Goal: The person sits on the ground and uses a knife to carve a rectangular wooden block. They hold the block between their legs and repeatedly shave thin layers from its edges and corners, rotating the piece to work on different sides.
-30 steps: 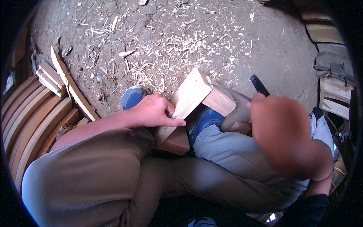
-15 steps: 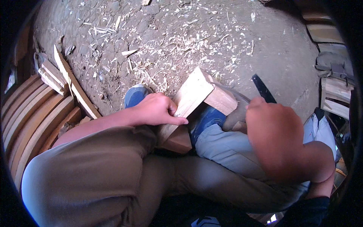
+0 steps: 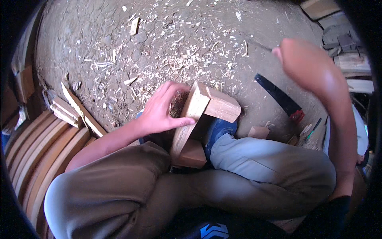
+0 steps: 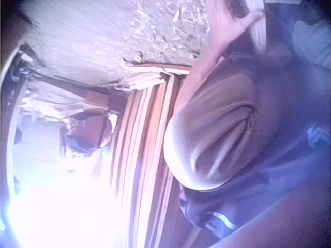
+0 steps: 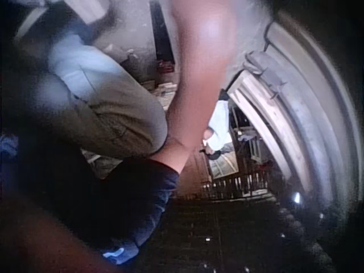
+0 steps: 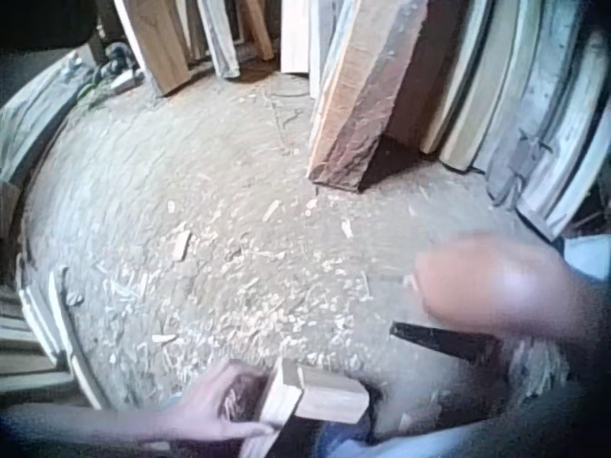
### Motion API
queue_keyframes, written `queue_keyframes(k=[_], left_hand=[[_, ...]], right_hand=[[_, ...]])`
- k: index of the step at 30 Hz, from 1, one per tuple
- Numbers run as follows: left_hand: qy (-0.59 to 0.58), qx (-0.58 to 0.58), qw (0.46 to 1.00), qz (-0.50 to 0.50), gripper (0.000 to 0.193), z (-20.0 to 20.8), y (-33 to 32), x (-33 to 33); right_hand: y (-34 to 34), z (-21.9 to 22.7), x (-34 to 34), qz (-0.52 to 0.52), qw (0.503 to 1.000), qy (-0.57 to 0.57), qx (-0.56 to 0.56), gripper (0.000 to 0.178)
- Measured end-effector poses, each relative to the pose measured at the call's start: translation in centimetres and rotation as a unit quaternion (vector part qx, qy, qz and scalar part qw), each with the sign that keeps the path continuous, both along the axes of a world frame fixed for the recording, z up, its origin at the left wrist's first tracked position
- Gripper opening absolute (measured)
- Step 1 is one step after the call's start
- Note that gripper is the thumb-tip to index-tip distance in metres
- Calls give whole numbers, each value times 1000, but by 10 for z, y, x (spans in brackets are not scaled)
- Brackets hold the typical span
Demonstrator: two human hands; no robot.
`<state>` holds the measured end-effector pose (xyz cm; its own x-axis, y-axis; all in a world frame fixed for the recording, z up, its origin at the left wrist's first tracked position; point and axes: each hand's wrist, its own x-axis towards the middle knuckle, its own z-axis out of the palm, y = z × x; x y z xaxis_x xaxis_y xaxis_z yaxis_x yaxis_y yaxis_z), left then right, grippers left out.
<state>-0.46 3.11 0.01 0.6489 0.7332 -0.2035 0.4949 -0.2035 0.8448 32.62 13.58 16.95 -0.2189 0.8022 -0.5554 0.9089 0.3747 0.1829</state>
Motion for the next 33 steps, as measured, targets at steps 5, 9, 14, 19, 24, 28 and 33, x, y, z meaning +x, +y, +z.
queue_keyframes(k=[5, 9, 14, 19, 24, 28, 33], left_hand=[[-23, 23, 986, -164, 90, 4, 46, 38], [-14, 26, 981, -194, 79, -5, 53, 37], [-51, 41, 982, -178, 73, -6, 50, 35], [-70, 20, 983, -169, 73, -8, 52, 41], [-1, 5, 987, -159, 82, -10, 49, 32], [-21, -4, 1000, -18, 73, -13, 26, 19], [-9, -149, 985, 81, 53, -5, -22, 3]], right_hand=[[20, -7, 10, -90, 993, -69, -45, 45], [19, -21, 8, -103, 989, -37, -99, 46], [15, -30, 15, -87, 992, -9, -87, 47], [16, -28, 6, -93, 990, -12, -109, 47], [14, -24, -7, -81, 987, 1, -142, 38], [-10, -9, -14, -70, 982, 51, -171, 31], [-49, 14, -20, -74, 965, 68, -242, 27]])
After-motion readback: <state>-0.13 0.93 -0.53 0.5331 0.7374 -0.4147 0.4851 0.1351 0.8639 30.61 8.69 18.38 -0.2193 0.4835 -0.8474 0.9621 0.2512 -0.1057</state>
